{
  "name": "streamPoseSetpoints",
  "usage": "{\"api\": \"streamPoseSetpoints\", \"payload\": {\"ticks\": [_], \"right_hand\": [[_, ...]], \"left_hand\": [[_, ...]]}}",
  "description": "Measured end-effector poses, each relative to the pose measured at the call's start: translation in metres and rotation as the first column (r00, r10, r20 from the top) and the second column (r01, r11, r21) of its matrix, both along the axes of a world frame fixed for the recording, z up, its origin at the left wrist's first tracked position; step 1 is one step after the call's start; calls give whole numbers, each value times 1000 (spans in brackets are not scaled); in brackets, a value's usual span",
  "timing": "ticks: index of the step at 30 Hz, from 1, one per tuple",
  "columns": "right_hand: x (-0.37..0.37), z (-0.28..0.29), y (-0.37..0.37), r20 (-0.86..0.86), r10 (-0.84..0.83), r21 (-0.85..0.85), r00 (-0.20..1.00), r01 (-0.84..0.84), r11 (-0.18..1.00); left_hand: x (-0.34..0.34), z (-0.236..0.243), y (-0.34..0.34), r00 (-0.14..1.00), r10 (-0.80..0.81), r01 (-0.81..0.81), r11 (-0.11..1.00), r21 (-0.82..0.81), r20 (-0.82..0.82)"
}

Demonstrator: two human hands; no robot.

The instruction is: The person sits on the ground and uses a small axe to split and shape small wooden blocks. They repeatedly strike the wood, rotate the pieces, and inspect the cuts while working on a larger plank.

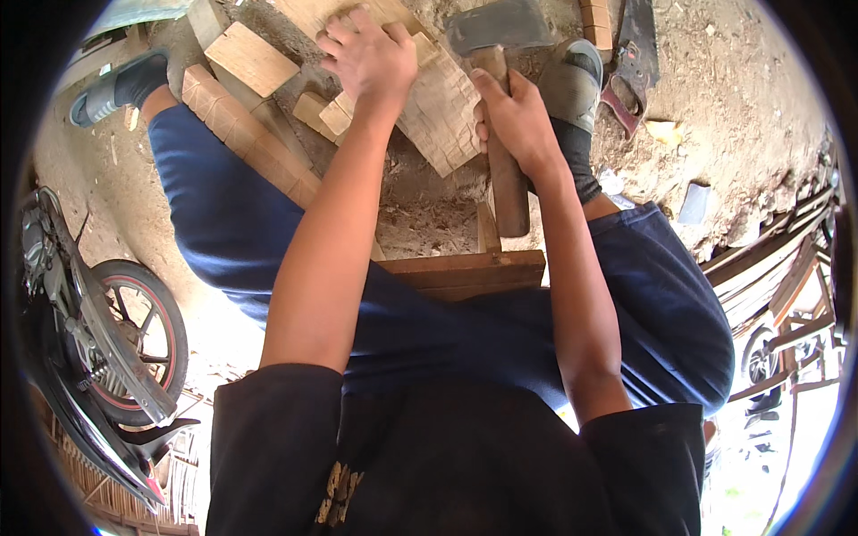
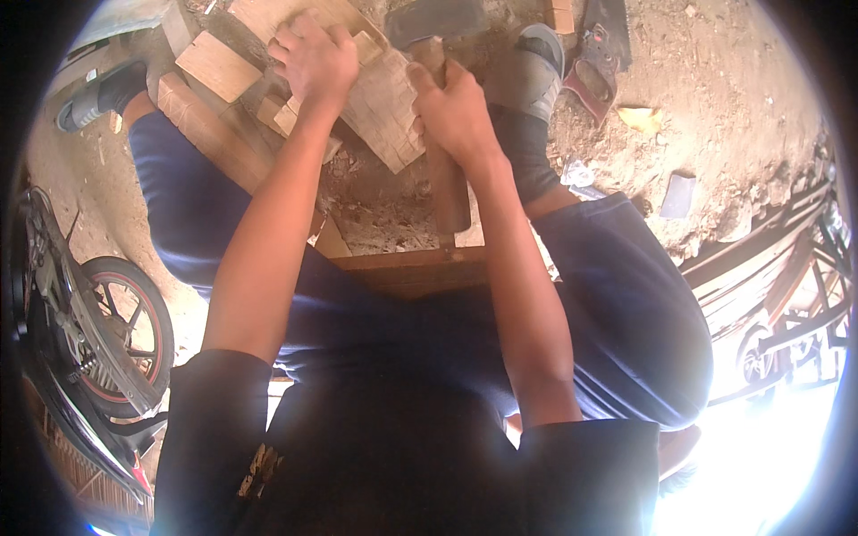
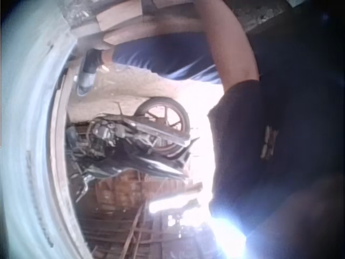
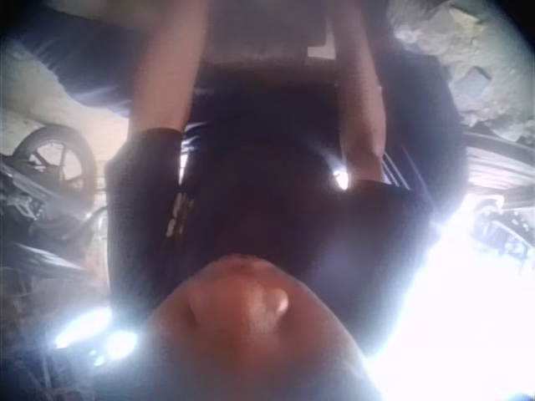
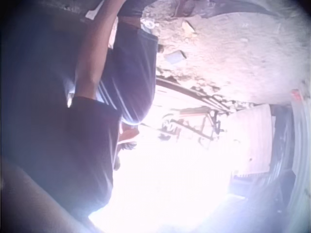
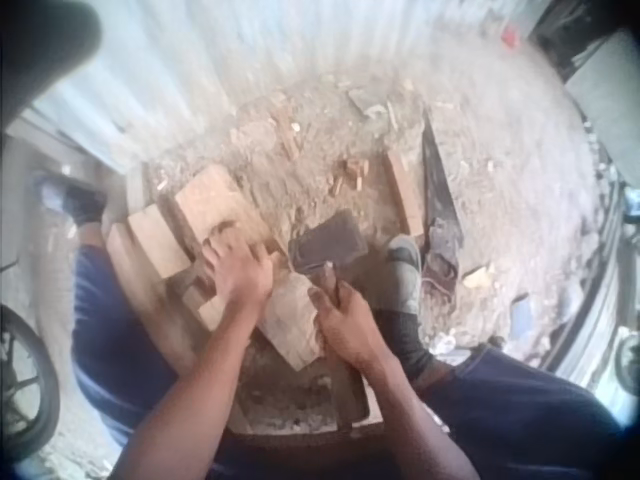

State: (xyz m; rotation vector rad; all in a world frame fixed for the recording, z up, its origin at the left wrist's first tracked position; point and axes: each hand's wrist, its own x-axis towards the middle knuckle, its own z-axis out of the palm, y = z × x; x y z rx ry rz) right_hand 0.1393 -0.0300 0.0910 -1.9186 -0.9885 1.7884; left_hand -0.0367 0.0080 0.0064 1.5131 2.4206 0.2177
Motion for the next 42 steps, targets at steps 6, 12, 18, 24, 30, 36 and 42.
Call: {"api": "streamPoseSetpoints", "payload": {"ticks": [6, 12, 18, 24, 30, 36, 42], "right_hand": [[33, -22, -4, -38, -120, -127, 992, 114, 985], [52, -48, -1, 343, 242, -41, 908, -243, 969], [42, 30, 0, 538, 349, 19, 768, -424, 905], [18, 125, 3, -11, 289, 468, 957, -251, 847], [5, 196, -17, -271, 519, 579, 811, -293, 761], [1, 209, -26, -252, 567, 558, 784, -361, 747], [-2, 222, -31, -274, 601, 535, 751, -401, 744]], "left_hand": [[-13, 14, -23, 924, -372, 333, 898, 286, 92], [-19, 47, -41, 799, -375, 204, 905, 374, 471], [-26, 165, -77, -322, 121, 27, 993, -118, 939], [-19, 216, -120, -504, 34, 53, 999, -8, 863], [-15, 249, -148, -460, 38, -24, 998, -55, 887], [-25, 256, -163, -508, 15, 46, 999, 9, 861], [-26, 264, -177, -125, -203, 30, 978, 208, 971]]}}
